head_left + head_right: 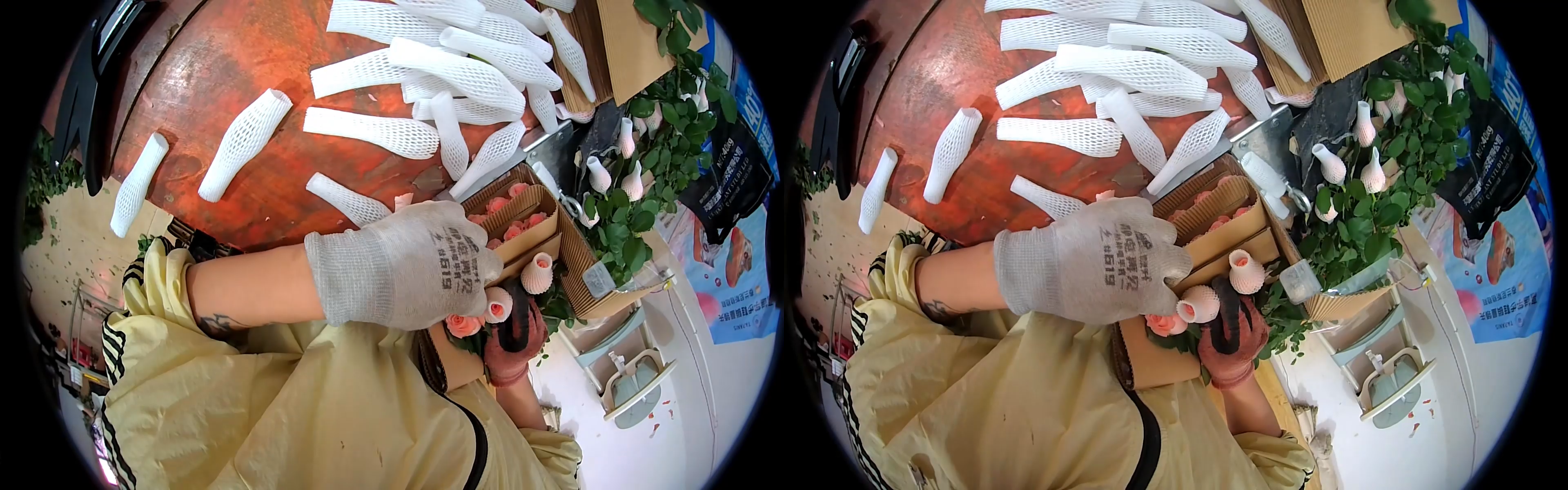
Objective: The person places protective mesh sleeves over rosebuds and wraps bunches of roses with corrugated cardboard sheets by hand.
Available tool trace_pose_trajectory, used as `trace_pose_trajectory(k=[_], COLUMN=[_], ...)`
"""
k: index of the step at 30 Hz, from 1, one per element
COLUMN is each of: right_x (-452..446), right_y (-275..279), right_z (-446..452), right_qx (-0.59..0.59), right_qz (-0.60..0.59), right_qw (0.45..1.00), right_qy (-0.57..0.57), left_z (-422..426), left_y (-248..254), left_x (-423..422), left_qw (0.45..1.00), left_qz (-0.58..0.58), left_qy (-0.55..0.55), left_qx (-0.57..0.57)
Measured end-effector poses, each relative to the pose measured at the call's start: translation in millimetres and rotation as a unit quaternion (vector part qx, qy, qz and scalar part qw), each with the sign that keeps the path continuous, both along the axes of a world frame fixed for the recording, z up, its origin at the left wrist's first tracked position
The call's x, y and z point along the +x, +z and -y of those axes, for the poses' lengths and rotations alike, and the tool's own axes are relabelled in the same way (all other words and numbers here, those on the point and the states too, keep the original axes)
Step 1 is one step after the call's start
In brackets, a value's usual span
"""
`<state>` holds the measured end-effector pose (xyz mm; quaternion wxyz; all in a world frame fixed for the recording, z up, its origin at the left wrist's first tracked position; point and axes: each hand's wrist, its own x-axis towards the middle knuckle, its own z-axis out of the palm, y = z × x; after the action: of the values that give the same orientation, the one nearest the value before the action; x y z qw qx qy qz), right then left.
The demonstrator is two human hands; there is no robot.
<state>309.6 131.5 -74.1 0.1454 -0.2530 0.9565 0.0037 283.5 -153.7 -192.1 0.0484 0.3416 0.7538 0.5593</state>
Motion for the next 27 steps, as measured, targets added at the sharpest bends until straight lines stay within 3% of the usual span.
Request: trace_pose_trajectory(k=[4,10,13,16,18,21,22,23,24,26,27], right_x=[0,2,1,1,-2,-16,-21,-20,-19,-8,-6], right_y=[0,-2,1,1,-2,-4,-7,-7,-7,-5,-5], right_z=[-2,-7,-4,-3,4,31,31,29,28,15,19], right_qx=[-0.004,-0.013,0.006,0.007,-0.016,-0.015,-0.033,-0.048,-0.063,-0.065,-0.055], right_qz=[-0.002,-0.002,0.002,0.003,-0.004,0.067,0.068,0.061,0.054,0.055,0.038], right_qw=[1.0,1.0,1.0,1.0,1.0,0.997,0.997,0.997,0.996,0.996,0.998], right_qy=[0.012,0.017,0.015,0.019,0.027,-0.023,0.011,0.026,0.041,0.004,-0.003], left_z=[1,-12,-2,4,7,25,27,30,36,43,33], left_y=[4,-5,-3,-6,-13,-4,-3,6,18,49,53], left_x=[-3,6,-1,-6,-1,-1,-4,-2,-4,-9,-9], left_qw=[0.999,0.997,0.998,0.997,0.981,0.981,0.98,0.971,0.974,0.989,0.986], left_qz=[-0.005,0.049,-0.002,0.063,0.083,0.061,0.049,0.098,0.086,-0.032,-0.065], left_qy=[-0.035,0.037,0.037,0.01,0.12,0.155,0.172,0.157,0.151,0.145,0.143], left_qx=[-0.011,0.049,0.059,0.049,0.13,0.099,0.088,0.154,0.147,-0.021,-0.05])
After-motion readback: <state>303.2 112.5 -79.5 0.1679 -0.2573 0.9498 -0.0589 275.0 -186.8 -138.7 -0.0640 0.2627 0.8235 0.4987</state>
